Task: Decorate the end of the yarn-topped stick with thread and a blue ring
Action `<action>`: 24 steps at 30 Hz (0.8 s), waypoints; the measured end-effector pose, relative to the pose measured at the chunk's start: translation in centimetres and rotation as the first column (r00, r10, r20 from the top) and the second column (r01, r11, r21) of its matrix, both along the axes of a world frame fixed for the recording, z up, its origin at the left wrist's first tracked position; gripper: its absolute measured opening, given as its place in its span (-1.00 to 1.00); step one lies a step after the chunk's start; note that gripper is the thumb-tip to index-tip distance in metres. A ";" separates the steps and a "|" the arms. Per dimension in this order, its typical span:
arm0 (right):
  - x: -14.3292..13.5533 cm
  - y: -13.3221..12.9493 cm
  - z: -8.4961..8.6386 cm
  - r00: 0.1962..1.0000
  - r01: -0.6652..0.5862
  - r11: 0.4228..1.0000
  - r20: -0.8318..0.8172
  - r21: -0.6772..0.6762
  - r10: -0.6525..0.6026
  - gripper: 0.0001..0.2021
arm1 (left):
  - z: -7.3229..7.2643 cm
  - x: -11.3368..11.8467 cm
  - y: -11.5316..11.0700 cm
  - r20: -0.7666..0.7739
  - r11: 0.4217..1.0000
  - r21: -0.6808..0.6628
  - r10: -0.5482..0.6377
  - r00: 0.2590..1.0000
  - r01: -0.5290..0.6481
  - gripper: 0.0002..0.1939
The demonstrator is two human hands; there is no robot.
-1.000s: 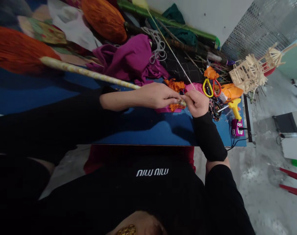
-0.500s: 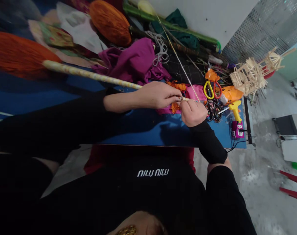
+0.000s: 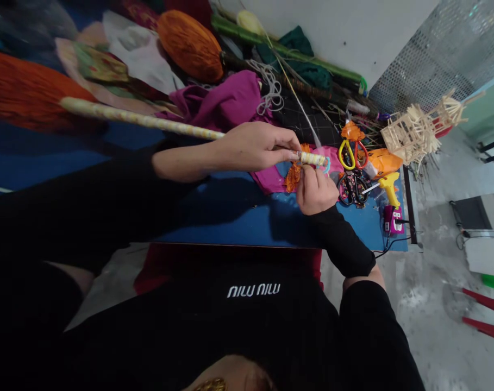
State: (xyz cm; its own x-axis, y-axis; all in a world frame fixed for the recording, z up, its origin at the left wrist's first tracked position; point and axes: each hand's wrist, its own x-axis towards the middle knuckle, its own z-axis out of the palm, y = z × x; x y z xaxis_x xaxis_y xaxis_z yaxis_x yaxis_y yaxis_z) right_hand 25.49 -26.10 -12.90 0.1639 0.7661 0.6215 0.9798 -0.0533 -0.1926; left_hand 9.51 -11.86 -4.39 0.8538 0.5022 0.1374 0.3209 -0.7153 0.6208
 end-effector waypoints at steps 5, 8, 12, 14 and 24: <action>-0.1 0.5 0.2 0.920 -0.151 0.988 -0.360 0.038 0.155 -0.54 | 0.9 -0.4 0.0 0.022 1.000 -0.024 -0.013 1.000 0.013 -0.61; 0.2 1.3 0.2 0.744 -0.260 0.966 -0.637 0.003 0.202 -0.51 | 0.9 -0.4 0.0 0.020 0.999 -0.024 -0.040 0.999 0.041 -0.62; 1.1 2.5 -0.3 0.484 -0.355 0.934 -0.864 -0.049 0.138 -0.44 | 0.7 -0.3 -0.1 0.001 0.998 -0.017 -0.061 0.998 0.061 -0.63; 1.6 3.1 -0.7 0.380 -0.403 0.912 -0.920 -0.073 0.094 -0.42 | 0.6 -0.3 -0.1 -0.026 0.997 -0.019 -0.072 0.997 0.072 -0.63; 5.0 5.0 -0.3 0.192 -0.631 0.744 -0.973 -0.222 -0.128 -0.48 | -0.9 0.5 -0.5 -0.103 0.964 -0.050 -0.263 0.959 0.260 -0.64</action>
